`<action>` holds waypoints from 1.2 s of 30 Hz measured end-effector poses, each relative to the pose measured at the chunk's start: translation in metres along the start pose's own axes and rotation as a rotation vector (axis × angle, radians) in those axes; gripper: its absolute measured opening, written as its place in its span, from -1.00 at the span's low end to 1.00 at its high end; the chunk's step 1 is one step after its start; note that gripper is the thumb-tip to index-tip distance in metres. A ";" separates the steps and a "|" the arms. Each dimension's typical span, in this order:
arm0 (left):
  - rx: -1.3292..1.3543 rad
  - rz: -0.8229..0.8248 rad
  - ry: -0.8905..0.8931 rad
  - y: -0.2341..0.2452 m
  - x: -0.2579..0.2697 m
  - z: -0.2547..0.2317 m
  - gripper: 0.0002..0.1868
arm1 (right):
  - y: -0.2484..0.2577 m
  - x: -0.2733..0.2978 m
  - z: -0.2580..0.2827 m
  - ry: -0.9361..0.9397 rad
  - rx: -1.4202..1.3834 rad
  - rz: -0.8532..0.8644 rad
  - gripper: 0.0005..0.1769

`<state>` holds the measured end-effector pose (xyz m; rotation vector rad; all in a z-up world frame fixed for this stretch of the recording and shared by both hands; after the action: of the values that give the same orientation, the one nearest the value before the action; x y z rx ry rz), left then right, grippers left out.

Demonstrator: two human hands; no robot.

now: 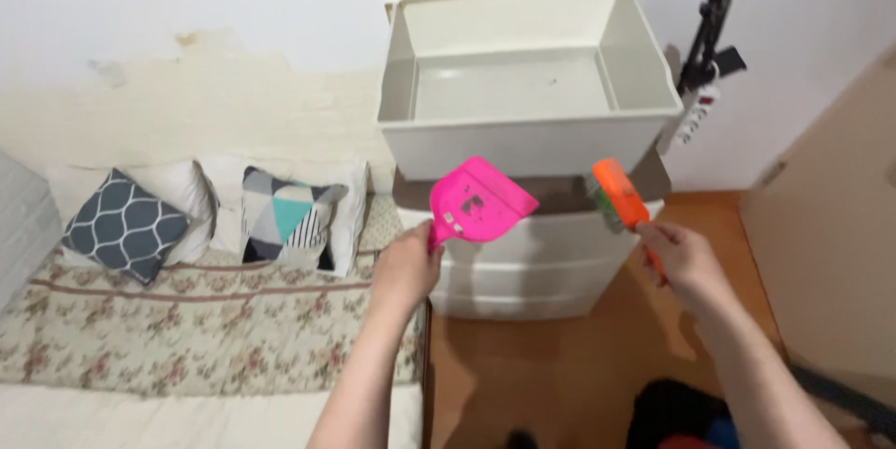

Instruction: The person cleans the inside of an empty white dresser drawer. They first use a long-handled brush to sweep the interior surfaces, then switch to a small hand brush and a pink dustpan to sweep debris into the dustpan. The drawer remains empty throughout the clip.

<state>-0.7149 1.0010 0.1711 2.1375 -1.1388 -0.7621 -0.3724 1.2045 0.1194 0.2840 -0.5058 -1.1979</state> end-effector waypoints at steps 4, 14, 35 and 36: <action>0.036 0.000 0.092 0.020 -0.110 0.019 -0.62 | 0.006 -0.095 0.072 0.093 0.025 -0.041 -0.62; -0.151 0.064 -0.023 -0.010 -0.368 0.093 -0.62 | -0.014 -0.343 0.139 0.148 -0.002 0.017 -0.68; -0.083 0.261 0.053 -0.149 -0.597 0.133 -0.59 | -0.082 -0.727 -0.008 -0.204 0.590 -0.199 -0.49; -0.084 0.264 0.066 -0.155 -0.599 0.131 -0.59 | -0.079 -0.743 -0.017 -0.175 0.652 -0.222 -0.51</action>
<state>-1.0093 1.5552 0.0964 1.8816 -1.2974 -0.6036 -0.6301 1.8716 -0.0975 0.8116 -1.0378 -1.2506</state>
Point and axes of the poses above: each hand's wrist, its own x-axis away from the middle knuckle, its own y-axis out of the back of the hand, z = x × y, the point moved 5 cm from there along -x, towards the middle knuckle, and after that the axes turned 12 degrees about x, right-handed, at the moved point
